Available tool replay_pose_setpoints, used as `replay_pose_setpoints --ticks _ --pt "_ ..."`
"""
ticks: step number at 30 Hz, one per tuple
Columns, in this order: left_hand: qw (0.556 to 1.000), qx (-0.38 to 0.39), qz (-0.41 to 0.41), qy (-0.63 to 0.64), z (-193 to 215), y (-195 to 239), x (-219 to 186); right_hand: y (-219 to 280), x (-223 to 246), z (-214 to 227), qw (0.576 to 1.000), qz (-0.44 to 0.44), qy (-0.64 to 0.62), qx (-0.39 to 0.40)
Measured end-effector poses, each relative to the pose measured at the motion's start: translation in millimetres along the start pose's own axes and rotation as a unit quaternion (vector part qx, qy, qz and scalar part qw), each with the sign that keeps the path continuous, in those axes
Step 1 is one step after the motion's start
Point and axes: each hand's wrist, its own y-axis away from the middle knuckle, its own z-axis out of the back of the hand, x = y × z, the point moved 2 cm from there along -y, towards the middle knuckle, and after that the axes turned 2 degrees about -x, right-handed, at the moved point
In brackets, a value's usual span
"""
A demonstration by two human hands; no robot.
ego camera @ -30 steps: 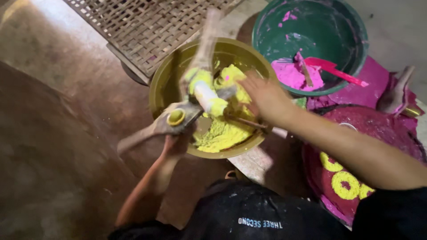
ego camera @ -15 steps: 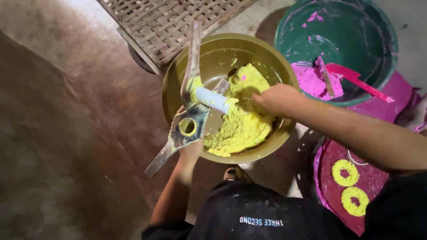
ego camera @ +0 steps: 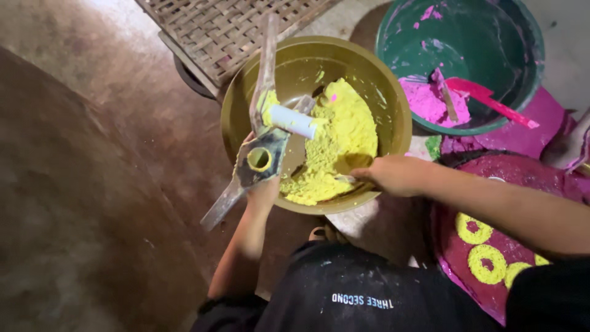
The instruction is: The person uses a wooden mold to press yellow dough into ring shapes on a pink surface, then fills the centers with pink dough. The finished items are placed on a woven tray.
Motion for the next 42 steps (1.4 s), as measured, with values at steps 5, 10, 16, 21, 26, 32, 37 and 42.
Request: replay_pose_setpoints --ticks 5,10,16,21,26,32,37,42 --pt "1.000 0.025 -0.005 0.012 1.0 -24.3 -22.0 58.5 0.7 14.0 0.986 0.052 -0.144 -0.073" --pt "0.994 0.034 -0.006 -0.104 -2.5 -35.5 -49.3 118.2 -21.1 46.1 0.942 0.097 -0.291 -0.139" --pt "0.954 0.242 -0.090 -0.156 -25.2 -23.3 -82.6 127.5 -9.1 100.9 0.982 -0.067 -0.123 -0.124" --pt "0.932 0.274 -0.145 -0.189 -54.6 -15.0 -65.5 104.6 63.2 105.0 0.948 -0.095 0.232 -0.194" --pt "0.922 0.336 -0.118 -0.150 -57.4 9.8 -31.3 104.1 89.6 58.9 0.896 0.089 0.311 -0.304" --pt "0.911 0.258 -0.167 -0.277 -23.2 -26.9 -25.0 179.5 75.1 96.7 0.920 -0.049 0.285 -0.264" --pt "0.922 0.321 -0.073 -0.206 -59.7 -4.2 -25.8 133.1 97.8 106.5 0.879 -0.029 0.358 -0.312" --pt "0.905 0.300 -0.207 -0.222 -66.9 -2.5 -22.4 122.5 87.2 105.4 0.897 -0.031 0.291 -0.332"
